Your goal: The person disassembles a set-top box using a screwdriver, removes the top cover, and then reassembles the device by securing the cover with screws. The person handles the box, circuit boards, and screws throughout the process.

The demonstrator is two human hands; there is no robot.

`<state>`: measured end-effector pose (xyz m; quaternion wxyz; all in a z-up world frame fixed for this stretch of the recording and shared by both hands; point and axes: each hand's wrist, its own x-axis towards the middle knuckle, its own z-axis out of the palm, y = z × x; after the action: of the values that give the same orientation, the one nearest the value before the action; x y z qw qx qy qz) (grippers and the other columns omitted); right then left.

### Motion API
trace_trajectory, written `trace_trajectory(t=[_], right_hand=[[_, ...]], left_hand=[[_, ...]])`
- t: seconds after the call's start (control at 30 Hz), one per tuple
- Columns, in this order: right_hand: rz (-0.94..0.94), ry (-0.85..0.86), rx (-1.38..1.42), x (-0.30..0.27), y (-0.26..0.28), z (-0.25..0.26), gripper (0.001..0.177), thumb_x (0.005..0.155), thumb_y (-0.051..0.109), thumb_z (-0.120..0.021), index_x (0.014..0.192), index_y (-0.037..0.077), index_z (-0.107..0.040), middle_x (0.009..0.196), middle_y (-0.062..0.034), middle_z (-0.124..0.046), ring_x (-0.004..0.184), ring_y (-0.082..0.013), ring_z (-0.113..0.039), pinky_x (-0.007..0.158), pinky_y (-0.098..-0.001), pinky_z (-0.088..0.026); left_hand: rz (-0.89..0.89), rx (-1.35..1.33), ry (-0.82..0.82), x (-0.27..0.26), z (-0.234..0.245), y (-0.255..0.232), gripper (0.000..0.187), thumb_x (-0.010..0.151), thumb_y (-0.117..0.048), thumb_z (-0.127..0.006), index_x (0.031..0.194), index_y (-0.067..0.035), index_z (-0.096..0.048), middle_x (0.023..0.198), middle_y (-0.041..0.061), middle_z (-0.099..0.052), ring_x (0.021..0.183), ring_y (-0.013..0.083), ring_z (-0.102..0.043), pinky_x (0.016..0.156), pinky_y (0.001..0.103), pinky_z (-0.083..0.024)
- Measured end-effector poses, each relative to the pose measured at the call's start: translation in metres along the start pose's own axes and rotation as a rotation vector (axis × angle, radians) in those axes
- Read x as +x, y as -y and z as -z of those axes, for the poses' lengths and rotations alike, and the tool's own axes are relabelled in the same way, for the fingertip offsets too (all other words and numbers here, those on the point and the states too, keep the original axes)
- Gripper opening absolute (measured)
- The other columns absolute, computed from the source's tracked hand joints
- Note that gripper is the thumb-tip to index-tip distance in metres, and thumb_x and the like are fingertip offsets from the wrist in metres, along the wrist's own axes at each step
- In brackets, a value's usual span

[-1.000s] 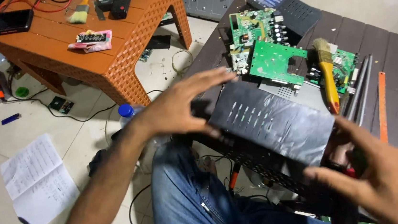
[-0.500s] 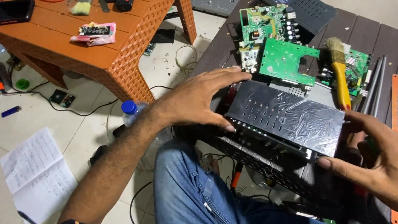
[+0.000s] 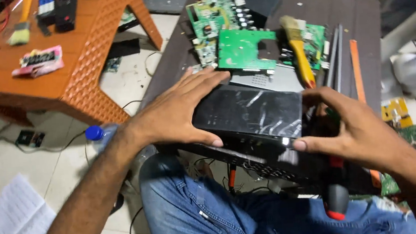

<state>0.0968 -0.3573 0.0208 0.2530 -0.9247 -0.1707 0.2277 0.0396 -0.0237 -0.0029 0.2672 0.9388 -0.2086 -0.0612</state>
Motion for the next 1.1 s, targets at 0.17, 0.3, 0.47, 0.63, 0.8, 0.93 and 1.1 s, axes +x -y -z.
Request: trace_trajectory(t=[0.17,0.3,0.47,0.63,0.8,0.93,1.1], right_hand=[[0.089,-0.047,0.008,-0.003,-0.002,-0.004,0.101,0.059,0.059,-0.076,0.149,0.021,-0.047,0.155,-0.0045,-0.053,0.138,-0.0238,-0.054,0.112,-0.0552,-0.043],[0.193,-0.120,0.001,-0.007,-0.009,-0.007,0.106,0.059,0.049,-0.085,0.153,0.022,-0.045,0.145,-0.0085,-0.062,0.129,-0.0255,-0.062,0.106,-0.0502,-0.050],[0.159,-0.242,-0.149,-0.023,-0.024,-0.023,0.088,0.062,0.053,-0.086,0.141,0.028,-0.059,0.136,-0.0036,-0.067,0.112,-0.0231,-0.070,0.096,-0.0504,-0.057],[0.309,-0.358,-0.230,-0.025,-0.023,-0.035,0.057,0.075,0.056,-0.078,0.122,0.025,-0.073,0.104,0.0060,-0.069,0.085,-0.0138,-0.072,0.064,-0.0390,-0.060],[0.300,-0.354,-0.200,-0.019,-0.032,-0.037,0.062,0.072,0.055,-0.081,0.129,0.033,-0.072,0.130,0.0031,-0.073,0.133,-0.0226,-0.060,0.097,-0.0465,-0.054],[0.294,-0.307,-0.103,-0.015,-0.032,-0.031,0.062,0.068,0.044,-0.088,0.127,0.033,-0.074,0.121,0.0049,-0.078,0.104,-0.0116,-0.076,0.090,-0.0321,-0.057],[0.047,-0.106,0.101,-0.018,-0.020,-0.018,0.056,0.076,0.030,-0.084,0.131,0.039,-0.075,0.123,0.0031,-0.081,0.101,-0.0029,-0.076,0.091,-0.0189,-0.053]], left_hand=[[-0.158,0.117,-0.039,0.028,-0.013,-0.044,0.119,0.075,-0.077,-0.070,0.161,-0.012,-0.019,0.169,0.018,-0.022,0.158,0.0343,-0.017,0.124,0.060,-0.004],[-0.276,0.152,-0.143,0.045,-0.042,-0.053,0.097,0.090,-0.078,-0.036,0.155,-0.006,-0.031,0.156,0.018,-0.049,0.146,0.0319,-0.045,0.126,0.064,-0.013],[-0.305,0.114,-0.202,0.036,-0.037,-0.061,0.086,0.092,-0.069,-0.049,0.151,-0.007,-0.039,0.151,0.017,-0.056,0.142,0.0319,-0.051,0.124,0.064,-0.021],[-0.324,0.170,-0.244,0.035,-0.037,-0.065,0.094,0.086,-0.070,-0.063,0.151,-0.006,-0.041,0.148,0.017,-0.058,0.141,0.0333,-0.052,0.121,0.062,-0.029],[-0.330,0.146,-0.249,0.037,-0.040,-0.065,0.084,0.092,-0.063,-0.060,0.150,-0.006,-0.041,0.148,0.017,-0.057,0.141,0.0330,-0.052,0.122,0.064,-0.029],[-0.337,0.163,-0.272,0.038,-0.043,-0.063,0.082,0.093,-0.063,-0.060,0.149,-0.006,-0.042,0.149,0.016,-0.056,0.141,0.0329,-0.052,0.121,0.062,-0.032],[-0.337,0.163,-0.268,0.039,-0.044,-0.064,0.080,0.093,-0.062,-0.059,0.148,-0.006,-0.044,0.147,0.015,-0.056,0.140,0.0313,-0.052,0.121,0.062,-0.033]])
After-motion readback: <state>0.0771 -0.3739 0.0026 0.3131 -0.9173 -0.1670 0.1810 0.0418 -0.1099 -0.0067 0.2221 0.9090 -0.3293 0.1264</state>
